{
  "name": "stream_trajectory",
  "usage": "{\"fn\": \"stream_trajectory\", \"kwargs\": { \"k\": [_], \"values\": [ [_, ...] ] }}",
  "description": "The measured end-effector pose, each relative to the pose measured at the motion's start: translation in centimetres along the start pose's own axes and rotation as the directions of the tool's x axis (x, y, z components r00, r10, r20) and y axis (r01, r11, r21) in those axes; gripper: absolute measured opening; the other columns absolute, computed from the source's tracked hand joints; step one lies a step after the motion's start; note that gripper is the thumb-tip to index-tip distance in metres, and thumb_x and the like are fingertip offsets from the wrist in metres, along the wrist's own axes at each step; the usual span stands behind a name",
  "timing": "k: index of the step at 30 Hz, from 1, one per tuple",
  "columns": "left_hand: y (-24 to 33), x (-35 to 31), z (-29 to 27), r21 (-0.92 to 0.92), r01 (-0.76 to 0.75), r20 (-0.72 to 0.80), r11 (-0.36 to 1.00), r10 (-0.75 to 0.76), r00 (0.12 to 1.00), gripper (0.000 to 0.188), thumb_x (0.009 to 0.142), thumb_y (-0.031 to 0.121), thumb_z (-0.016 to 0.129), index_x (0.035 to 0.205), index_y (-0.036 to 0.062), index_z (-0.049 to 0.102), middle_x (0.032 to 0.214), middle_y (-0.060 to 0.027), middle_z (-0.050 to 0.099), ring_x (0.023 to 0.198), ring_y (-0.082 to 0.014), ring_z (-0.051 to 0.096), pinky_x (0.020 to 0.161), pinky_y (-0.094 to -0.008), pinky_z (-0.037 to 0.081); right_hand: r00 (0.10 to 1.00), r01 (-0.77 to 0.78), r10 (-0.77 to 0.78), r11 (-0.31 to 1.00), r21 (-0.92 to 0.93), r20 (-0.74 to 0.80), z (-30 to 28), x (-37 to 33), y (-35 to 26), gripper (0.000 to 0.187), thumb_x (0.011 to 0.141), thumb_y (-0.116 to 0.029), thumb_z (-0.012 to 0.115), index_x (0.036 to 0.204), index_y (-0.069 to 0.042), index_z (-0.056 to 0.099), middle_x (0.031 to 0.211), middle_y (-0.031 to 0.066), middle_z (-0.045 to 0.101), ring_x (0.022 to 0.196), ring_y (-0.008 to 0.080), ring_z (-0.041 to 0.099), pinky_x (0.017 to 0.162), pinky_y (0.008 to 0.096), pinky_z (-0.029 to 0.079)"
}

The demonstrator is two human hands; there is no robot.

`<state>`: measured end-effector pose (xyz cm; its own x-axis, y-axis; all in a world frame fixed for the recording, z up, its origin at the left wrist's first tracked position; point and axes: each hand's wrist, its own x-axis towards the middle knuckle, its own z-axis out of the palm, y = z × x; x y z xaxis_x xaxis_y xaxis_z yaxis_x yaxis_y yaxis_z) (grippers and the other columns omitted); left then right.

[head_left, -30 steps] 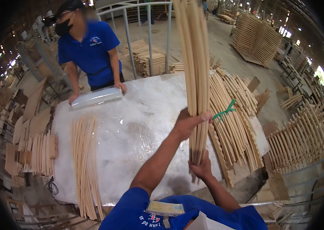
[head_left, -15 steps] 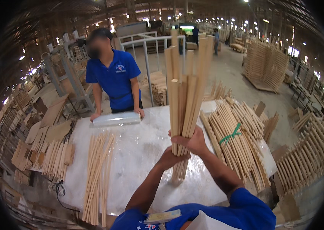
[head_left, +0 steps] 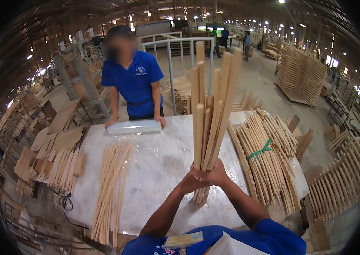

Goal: The person wraps a large sheet of clear plastic film over a table surface. They repeatedly pick up bundles of thin wooden sticks, align them, and place them onto the plastic-covered table. The person uses a metal rod to roll and smooth the plastic film over the sticks. A coworker assists by holding the plastic roll and handing over bundles of sticks.

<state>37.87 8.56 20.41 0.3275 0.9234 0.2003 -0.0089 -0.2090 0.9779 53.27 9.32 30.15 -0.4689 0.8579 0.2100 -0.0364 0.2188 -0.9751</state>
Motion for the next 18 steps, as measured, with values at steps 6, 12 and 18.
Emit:
{"fn": "stream_trajectory", "kwargs": {
  "k": [6,12,18],
  "values": [
    [-5.4,-4.8,4.7,0.286,0.15,-0.417,0.946,-0.018,0.909,0.091,0.072,0.038,0.097,0.141,0.0052,0.048,0.124,-0.0131,0.068,0.114,-0.0247,0.068,0.095,-0.0395,0.056,0.958,0.18,-0.144,0.975,0.127,-0.249,-0.6,1.4,1.7,0.016,0.083,-0.01,0.082,0.094,-0.003,0.073,0.089,0.0042,0.073,0.084,0.0141,0.07,0.075,0.032,0.056],
    [-6.6,-8.7,4.1,0.377,0.476,-0.381,0.795,-0.335,0.862,0.062,0.075,0.033,0.083,0.129,0.0156,0.059,0.108,-0.0174,0.074,0.101,-0.0361,0.072,0.087,-0.0436,0.057,0.922,0.114,0.091,0.865,0.489,-0.376,-4.1,2.7,3.7,0.032,0.087,-0.01,0.078,0.112,-0.002,0.06,0.098,0.0096,0.063,0.089,0.022,0.066,0.078,0.0346,0.055],
    [-9.4,-12.3,0.6,0.022,0.493,-0.17,0.87,-0.483,0.859,0.05,0.075,0.03,0.082,0.114,0.0038,0.064,0.089,-0.0101,0.072,0.083,-0.025,0.07,0.078,-0.0403,0.056,0.927,-0.242,0.357,0.802,0.546,-0.113,-2.0,5.0,16.9,0.026,0.102,-0.022,0.065,0.117,-0.002,0.061,0.1,0.0108,0.066,0.094,0.0225,0.066,0.086,0.0376,0.055]
  ]
}}
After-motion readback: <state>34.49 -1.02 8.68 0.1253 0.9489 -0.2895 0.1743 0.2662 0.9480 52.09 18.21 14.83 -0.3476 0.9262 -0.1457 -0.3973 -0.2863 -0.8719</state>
